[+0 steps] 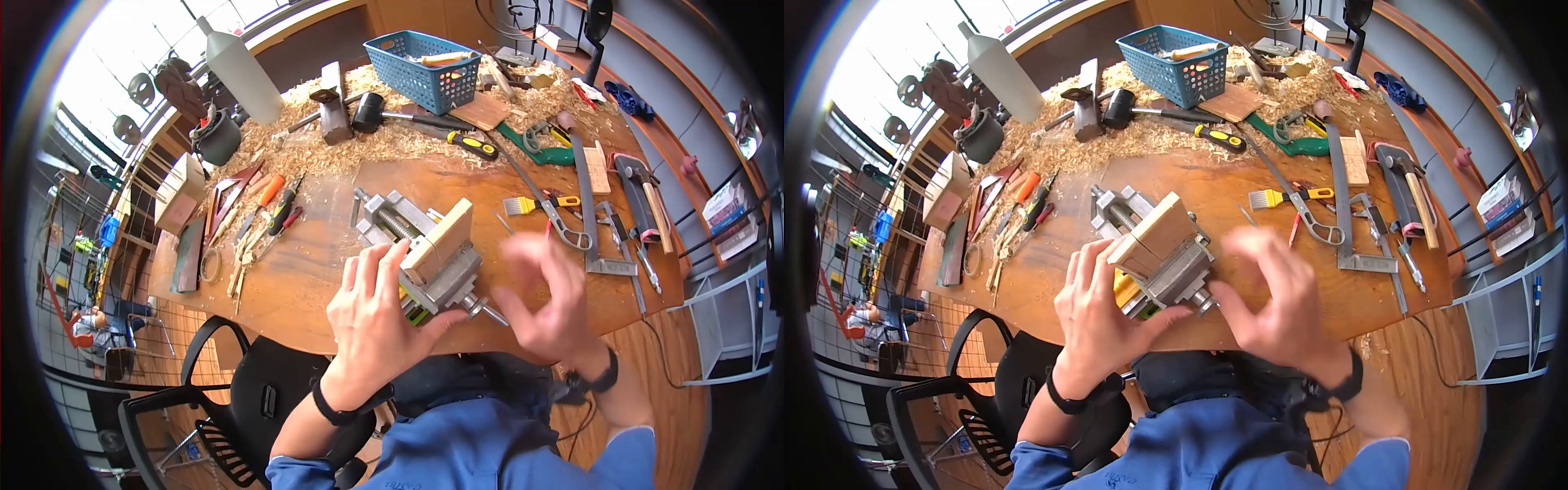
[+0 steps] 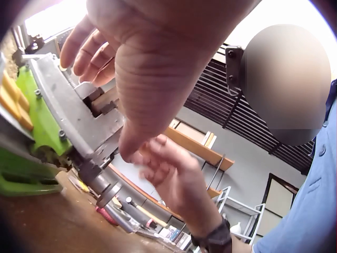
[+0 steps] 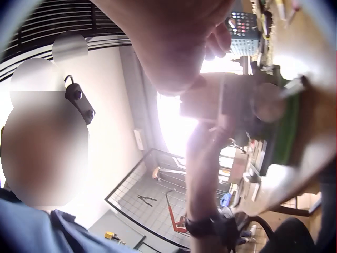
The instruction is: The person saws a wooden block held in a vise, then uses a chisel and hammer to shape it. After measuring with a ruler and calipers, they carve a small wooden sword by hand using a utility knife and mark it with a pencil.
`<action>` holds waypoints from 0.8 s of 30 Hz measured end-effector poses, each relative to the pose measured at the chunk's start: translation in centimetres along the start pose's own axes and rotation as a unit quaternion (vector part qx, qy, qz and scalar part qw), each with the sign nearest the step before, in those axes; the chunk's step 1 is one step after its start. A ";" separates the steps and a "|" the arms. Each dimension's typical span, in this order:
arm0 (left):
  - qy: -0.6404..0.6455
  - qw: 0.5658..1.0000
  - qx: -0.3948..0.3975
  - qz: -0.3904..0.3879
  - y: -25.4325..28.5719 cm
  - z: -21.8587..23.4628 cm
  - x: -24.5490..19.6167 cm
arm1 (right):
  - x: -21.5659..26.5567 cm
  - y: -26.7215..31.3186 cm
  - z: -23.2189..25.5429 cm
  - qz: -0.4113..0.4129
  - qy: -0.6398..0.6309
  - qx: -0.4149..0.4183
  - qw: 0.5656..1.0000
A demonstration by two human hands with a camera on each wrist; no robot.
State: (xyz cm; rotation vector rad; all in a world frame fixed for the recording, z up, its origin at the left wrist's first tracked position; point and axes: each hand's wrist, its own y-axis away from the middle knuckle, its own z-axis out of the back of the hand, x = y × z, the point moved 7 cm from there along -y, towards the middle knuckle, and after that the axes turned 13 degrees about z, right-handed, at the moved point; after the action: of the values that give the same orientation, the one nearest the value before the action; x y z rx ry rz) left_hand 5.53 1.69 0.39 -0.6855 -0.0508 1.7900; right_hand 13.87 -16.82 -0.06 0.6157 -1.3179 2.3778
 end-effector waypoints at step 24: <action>0.288 0.945 0.138 -0.072 -7.4 1.1 5.9 | 0.8 -4.7 -1.5 0.098 0.021 0.019 0.995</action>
State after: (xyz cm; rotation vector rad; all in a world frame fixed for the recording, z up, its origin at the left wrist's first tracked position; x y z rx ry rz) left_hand 10.45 9.83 1.53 -0.9472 0.5220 1.3640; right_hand 15.25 -13.04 2.98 0.4617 -1.3733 2.5623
